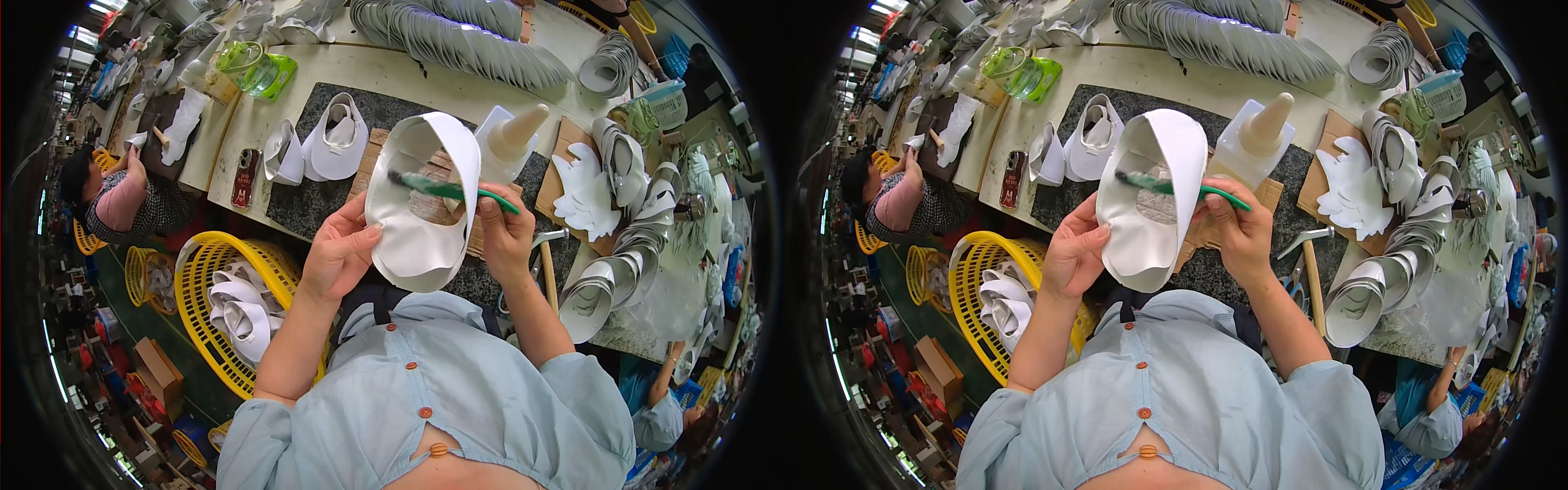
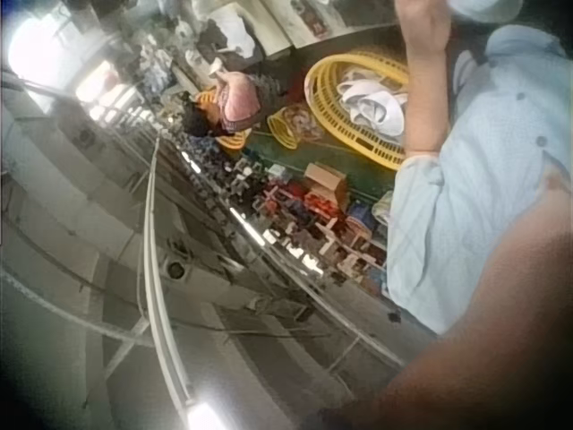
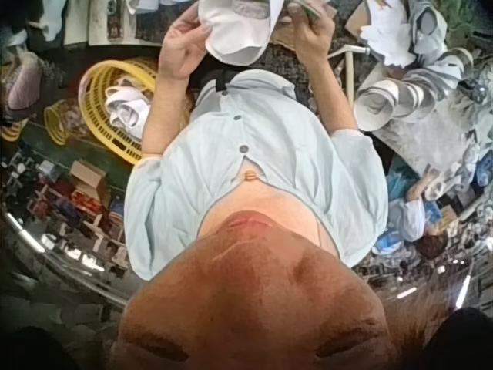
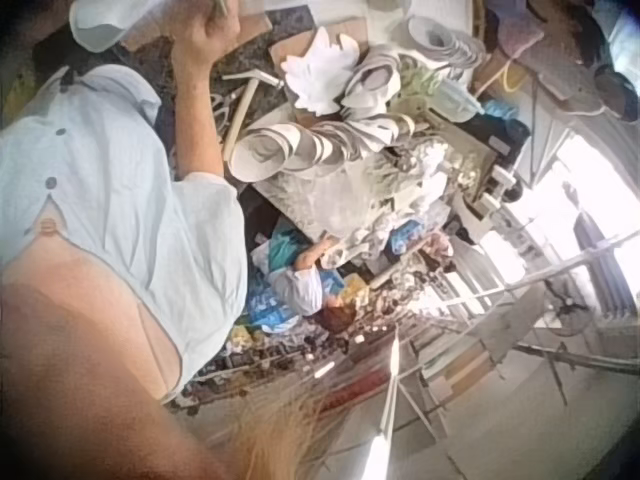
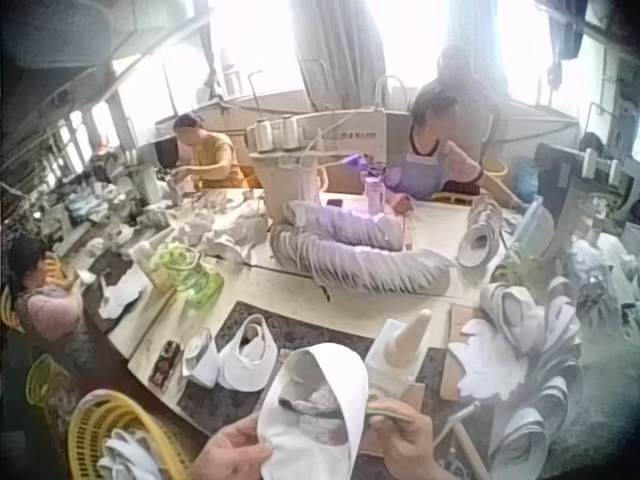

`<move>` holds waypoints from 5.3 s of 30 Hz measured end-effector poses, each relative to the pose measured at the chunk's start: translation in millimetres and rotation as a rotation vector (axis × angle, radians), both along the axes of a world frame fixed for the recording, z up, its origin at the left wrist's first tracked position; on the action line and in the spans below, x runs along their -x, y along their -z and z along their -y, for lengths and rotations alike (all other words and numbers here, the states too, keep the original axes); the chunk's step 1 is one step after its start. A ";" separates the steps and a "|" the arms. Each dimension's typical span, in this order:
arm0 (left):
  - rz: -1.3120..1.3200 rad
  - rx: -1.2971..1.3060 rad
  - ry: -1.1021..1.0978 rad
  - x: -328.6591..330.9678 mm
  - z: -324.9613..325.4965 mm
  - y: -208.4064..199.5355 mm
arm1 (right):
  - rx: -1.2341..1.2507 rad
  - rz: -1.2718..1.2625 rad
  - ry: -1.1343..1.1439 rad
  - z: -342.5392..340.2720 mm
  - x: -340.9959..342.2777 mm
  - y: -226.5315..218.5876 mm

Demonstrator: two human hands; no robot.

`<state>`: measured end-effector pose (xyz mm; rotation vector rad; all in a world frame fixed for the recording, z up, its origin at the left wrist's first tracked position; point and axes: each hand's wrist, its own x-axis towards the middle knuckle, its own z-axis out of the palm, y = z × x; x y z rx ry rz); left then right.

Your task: The person applies glue to white shoe components using a brush and a bottle of adhesive.

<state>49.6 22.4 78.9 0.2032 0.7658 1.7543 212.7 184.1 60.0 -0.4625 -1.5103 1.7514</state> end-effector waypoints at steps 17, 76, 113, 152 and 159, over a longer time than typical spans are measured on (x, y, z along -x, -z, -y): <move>-0.278 -0.010 -0.067 29.2 13.2 0.0 | 0.232 -0.243 0.038 -49.8 -46.6 -41.1; -0.521 0.210 -0.543 13.3 116.5 34.1 | -0.394 0.270 -0.410 55.1 53.0 -48.2; -1.482 2.271 -0.908 -3.3 491.0 79.0 | -0.275 0.431 -0.321 41.4 39.0 -11.7; -1.442 2.012 -1.123 65.3 427.1 139.8 | 0.033 0.474 -0.229 4.6 49.4 11.4; -1.904 0.866 -0.661 192.3 74.1 89.9 | 0.087 0.501 -0.189 4.7 52.2 13.3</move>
